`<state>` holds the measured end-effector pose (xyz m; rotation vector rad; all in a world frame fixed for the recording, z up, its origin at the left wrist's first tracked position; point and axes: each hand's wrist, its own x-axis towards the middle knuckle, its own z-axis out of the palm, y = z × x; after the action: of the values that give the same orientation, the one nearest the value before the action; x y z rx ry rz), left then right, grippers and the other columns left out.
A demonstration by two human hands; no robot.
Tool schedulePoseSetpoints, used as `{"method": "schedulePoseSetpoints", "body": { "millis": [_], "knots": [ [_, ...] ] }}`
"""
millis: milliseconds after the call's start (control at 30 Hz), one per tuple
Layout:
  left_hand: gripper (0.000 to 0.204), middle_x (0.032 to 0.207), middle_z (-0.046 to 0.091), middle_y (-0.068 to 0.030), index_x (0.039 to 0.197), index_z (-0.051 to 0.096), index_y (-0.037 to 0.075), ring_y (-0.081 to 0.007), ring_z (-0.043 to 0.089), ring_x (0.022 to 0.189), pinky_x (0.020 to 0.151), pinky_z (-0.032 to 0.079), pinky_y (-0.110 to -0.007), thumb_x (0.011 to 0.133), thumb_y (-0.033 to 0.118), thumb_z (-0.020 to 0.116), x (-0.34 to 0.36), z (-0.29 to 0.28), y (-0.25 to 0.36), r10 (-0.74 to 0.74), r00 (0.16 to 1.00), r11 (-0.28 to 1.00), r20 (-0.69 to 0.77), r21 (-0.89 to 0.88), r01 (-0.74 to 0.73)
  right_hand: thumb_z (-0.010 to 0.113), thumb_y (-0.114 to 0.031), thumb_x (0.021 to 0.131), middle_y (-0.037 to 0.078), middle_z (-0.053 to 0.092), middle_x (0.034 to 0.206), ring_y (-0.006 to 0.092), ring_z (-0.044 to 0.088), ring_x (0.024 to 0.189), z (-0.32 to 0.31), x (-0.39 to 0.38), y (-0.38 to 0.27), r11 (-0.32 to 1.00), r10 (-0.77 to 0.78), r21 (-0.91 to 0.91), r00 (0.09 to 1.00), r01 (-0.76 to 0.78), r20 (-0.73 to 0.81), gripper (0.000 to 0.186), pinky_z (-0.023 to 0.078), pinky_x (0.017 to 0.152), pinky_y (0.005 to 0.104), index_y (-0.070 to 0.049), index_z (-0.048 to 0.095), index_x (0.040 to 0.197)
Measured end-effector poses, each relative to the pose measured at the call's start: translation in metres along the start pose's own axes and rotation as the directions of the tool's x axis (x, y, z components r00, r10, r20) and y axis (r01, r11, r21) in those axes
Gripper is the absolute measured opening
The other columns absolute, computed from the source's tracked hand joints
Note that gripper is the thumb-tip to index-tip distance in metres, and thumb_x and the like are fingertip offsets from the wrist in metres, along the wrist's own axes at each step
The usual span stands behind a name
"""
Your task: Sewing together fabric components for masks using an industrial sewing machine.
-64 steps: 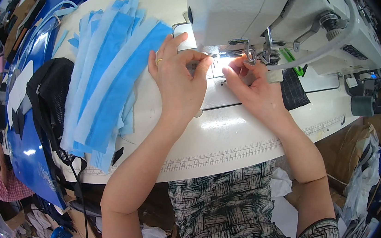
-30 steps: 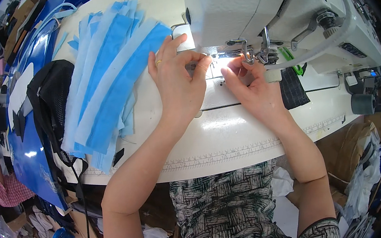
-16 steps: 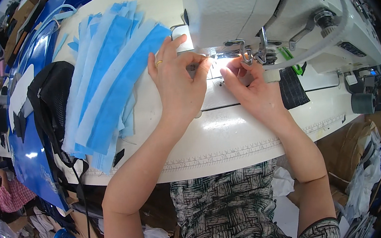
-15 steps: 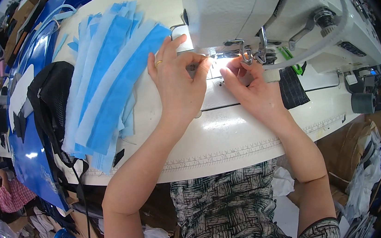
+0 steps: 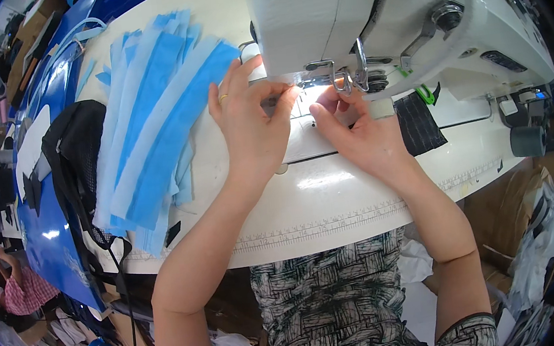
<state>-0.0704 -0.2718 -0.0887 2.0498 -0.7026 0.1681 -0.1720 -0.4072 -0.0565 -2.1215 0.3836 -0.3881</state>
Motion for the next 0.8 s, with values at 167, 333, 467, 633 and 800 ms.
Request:
{"method": "schedulePoseSetpoints", "body": {
  "millis": [167,333,467,633,800],
  "knots": [
    [0.012,0.139,0.057,-0.0141,0.084,0.077,0.006,-0.0387,0.038,0.146,0.122,0.011,-0.059,0.088,0.017,0.077,0.0003,-0.0005,0.0004,-0.002,1.000,1.000,0.005,-0.002,0.002,0.075,-0.013,0.092,-0.002,0.065,0.079,0.0061,0.058,0.072,-0.0006,0.0020,0.0007,0.999,-0.029,-0.041,1.000,0.029,-0.008,0.012,0.047,0.064,0.0244,-0.003,0.069,0.093],
    [0.013,0.139,0.057,-0.0146,0.083,0.077,0.006,-0.0388,0.037,0.147,0.122,0.010,-0.059,0.089,0.018,0.076,0.0003,-0.0011,0.0001,-0.010,1.000,1.000,0.013,0.001,0.010,0.075,-0.013,0.092,-0.002,0.067,0.079,0.0061,0.059,0.073,-0.0013,0.0020,0.0040,0.998,-0.022,-0.057,1.000,0.022,0.000,0.011,0.047,0.064,0.0249,-0.003,0.070,0.094],
    [0.015,0.139,0.057,-0.0149,0.083,0.077,0.005,-0.0394,0.037,0.146,0.123,0.010,-0.059,0.089,0.019,0.076,0.0002,-0.0017,0.0004,-0.011,1.000,1.000,0.015,0.000,0.011,0.075,-0.014,0.092,-0.002,0.066,0.079,0.0063,0.059,0.073,-0.0007,0.0021,0.0032,0.998,-0.032,-0.046,0.999,0.032,0.001,0.011,0.047,0.064,0.0251,-0.004,0.070,0.093],
    [0.016,0.139,0.057,-0.0151,0.082,0.077,0.005,-0.0400,0.038,0.146,0.123,0.011,-0.059,0.090,0.019,0.076,0.0005,-0.0023,0.0005,-0.011,1.000,1.000,0.020,0.006,0.011,0.075,-0.023,0.094,0.000,0.058,0.088,0.0114,0.053,0.087,-0.0027,0.0004,0.0013,0.994,0.107,-0.022,0.993,-0.106,0.051,0.023,0.045,0.082,0.0267,-0.001,0.068,0.093],
    [0.016,0.139,0.057,-0.0151,0.082,0.077,0.006,-0.0401,0.038,0.145,0.123,0.011,-0.059,0.089,0.019,0.076,0.0004,-0.0019,0.0005,-0.001,1.000,1.000,0.019,0.021,0.001,0.075,-0.023,0.094,0.000,0.059,0.089,0.0120,0.052,0.087,-0.0016,0.0009,0.0033,0.998,0.060,0.005,0.997,-0.061,0.054,0.023,0.045,0.082,0.0268,-0.001,0.068,0.092]
  ]
}}
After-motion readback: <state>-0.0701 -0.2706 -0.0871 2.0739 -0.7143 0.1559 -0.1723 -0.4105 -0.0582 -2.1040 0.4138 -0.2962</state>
